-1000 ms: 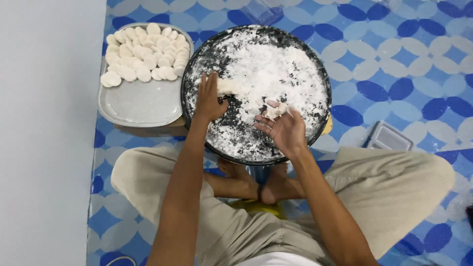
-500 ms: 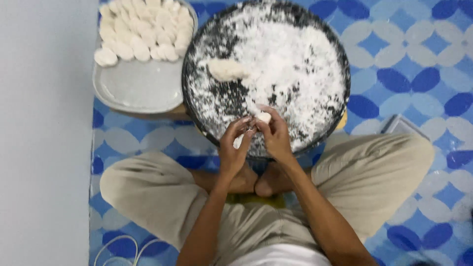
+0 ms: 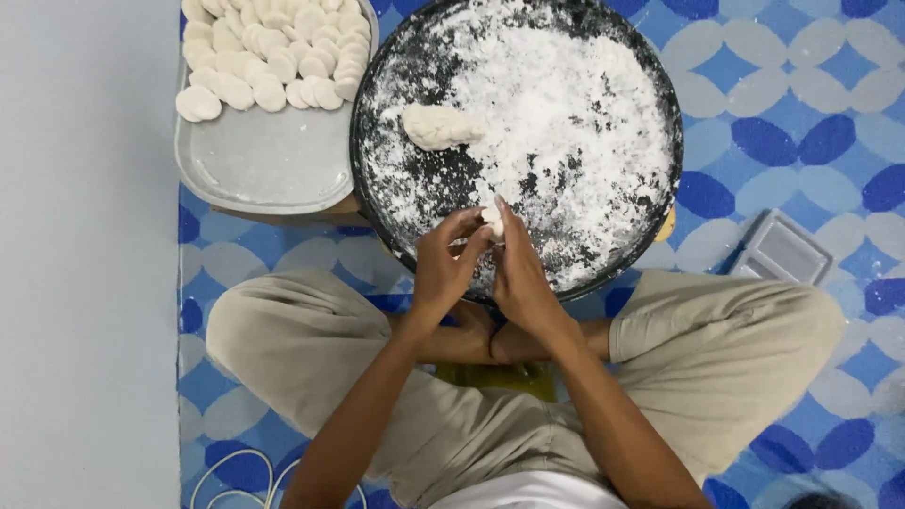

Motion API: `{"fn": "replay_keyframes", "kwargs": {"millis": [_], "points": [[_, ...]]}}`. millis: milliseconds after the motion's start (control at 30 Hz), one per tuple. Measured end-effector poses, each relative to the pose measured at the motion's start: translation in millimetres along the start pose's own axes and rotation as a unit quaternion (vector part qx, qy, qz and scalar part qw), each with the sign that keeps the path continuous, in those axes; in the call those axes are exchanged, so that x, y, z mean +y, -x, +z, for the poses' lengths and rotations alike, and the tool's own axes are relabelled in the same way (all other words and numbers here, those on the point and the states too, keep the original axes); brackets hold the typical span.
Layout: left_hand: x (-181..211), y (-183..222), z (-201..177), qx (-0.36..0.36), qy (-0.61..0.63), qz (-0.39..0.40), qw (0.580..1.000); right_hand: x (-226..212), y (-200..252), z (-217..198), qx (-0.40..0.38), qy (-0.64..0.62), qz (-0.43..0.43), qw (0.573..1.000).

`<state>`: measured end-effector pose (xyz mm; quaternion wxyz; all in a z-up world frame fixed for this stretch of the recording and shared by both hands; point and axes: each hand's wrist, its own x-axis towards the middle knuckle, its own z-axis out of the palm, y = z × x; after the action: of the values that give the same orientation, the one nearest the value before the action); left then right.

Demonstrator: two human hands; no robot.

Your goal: The person is shaping small pieces of white dough into balls on a floured circular tray while sitting on the floor.

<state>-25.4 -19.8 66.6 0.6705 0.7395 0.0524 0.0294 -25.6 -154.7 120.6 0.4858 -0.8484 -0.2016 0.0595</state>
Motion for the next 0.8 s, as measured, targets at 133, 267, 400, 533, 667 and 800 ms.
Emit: {"fn": "replay_keyframes", "kwargs": {"millis": [133,267,400,533,667,800], "points": [[-7,10,4,-0.001,0.039,0.003,0.999,38,3,2,0.012,-0.006,-0.024,1.0],[-7,12,18,-0.017,0.09,-0.027,0.995,43,3,0,0.067,0.011,-0.071,0.995],[-25,15,26,0.001,0.2,-0.087,0.976,83,15,19,0.113,0.041,-0.103,0.987],[-35,22,30,0.006,0.241,-0.136,0.961,92,14,18,0.128,0.066,-0.101,0.984],[-15,23,26,-0.003,0.213,-0.09,0.973,90,18,20,0.157,0.05,-0.067,0.984],[-38,20,25,-0.038,0.165,-0.091,0.981,94,12,25,0.133,0.108,-0.089,0.981]]}}
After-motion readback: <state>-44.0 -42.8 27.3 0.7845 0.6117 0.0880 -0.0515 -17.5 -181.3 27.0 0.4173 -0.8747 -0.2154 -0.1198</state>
